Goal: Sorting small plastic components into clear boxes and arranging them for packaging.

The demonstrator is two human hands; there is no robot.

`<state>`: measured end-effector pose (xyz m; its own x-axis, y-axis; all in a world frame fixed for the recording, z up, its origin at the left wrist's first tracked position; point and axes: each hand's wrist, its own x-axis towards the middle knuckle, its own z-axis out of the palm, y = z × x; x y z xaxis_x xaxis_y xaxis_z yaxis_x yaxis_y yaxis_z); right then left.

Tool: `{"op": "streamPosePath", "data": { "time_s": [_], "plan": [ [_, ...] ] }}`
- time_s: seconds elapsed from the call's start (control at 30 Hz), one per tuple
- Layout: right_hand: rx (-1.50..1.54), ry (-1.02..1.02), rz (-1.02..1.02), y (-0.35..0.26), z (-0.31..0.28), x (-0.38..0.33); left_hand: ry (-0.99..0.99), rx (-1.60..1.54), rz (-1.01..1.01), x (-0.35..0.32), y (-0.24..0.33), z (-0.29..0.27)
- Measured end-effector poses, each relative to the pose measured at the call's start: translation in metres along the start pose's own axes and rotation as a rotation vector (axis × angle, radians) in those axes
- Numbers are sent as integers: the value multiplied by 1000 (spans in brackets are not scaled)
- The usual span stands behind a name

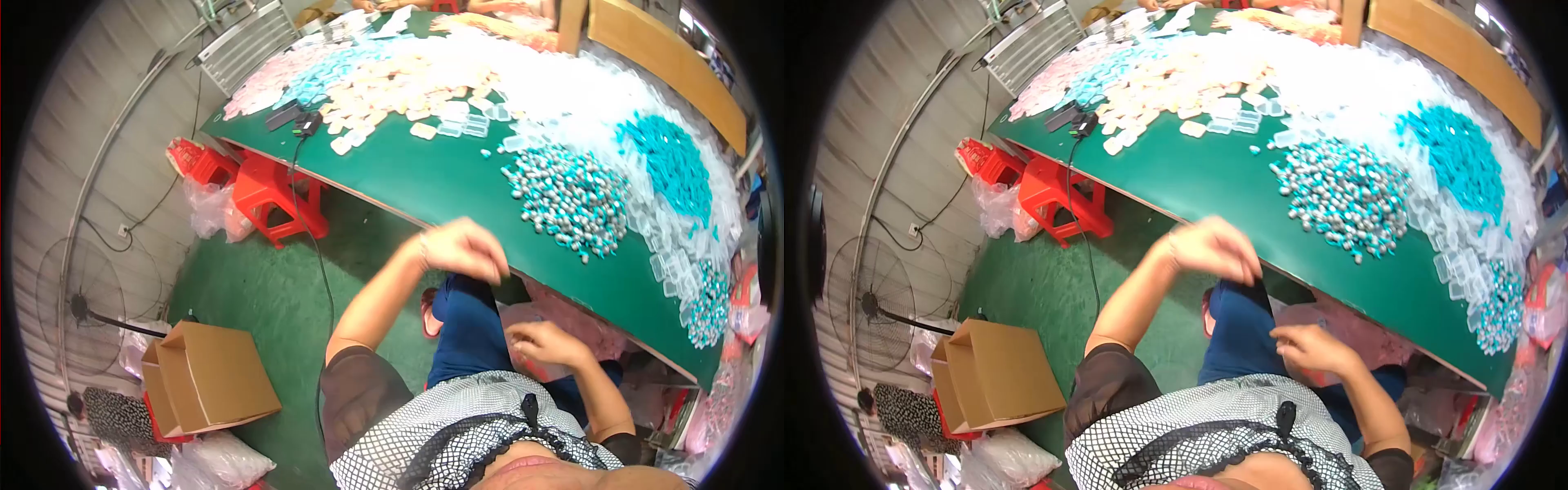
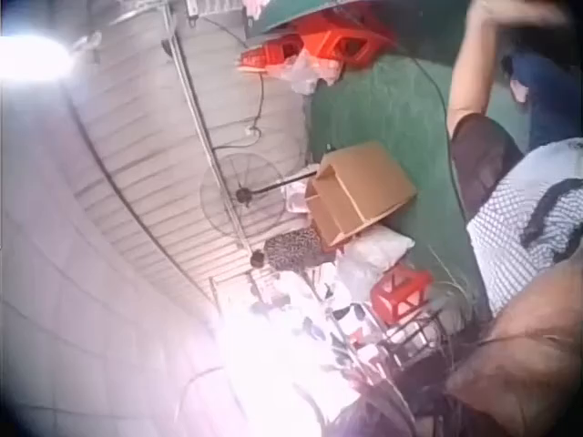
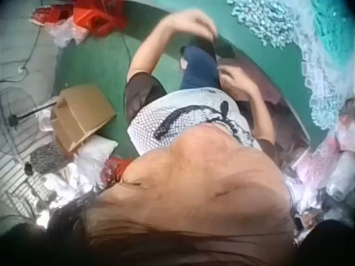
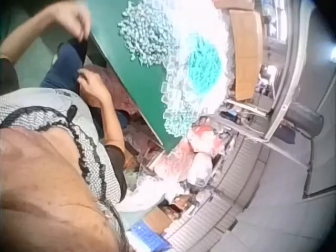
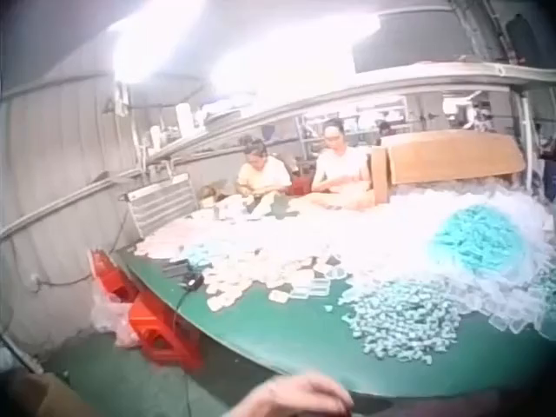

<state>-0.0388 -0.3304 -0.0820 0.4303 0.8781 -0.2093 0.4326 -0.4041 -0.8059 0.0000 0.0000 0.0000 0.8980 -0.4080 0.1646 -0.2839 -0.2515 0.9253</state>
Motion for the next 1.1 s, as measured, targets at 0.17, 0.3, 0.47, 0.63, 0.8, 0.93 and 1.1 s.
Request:
{"op": "streamPosePath", "data": {
  "time_s": [0.17,0.3,0.47,0.63,0.8,0.93,1.1],
  "plan": [
    [-153,326,-338,-82,-63,99,1337,120,161,3,-80,-177],
    [-255,454,-444,-69,-66,193,1452,831,-486,-29,-146,-285],
    [-333,409,-499,-61,-58,250,1366,717,-850,-46,-169,-343],
    [-381,412,-489,-58,-53,267,1258,730,-965,-54,-197,-372],
    [-379,424,-450,-60,-55,271,1272,744,-963,-53,-198,-387],
    [-329,390,-472,-62,-59,280,1290,693,-835,-56,-183,-389],
    [43,315,-450,-91,-76,352,1260,646,-664,-55,-151,-367]
  ]
}}
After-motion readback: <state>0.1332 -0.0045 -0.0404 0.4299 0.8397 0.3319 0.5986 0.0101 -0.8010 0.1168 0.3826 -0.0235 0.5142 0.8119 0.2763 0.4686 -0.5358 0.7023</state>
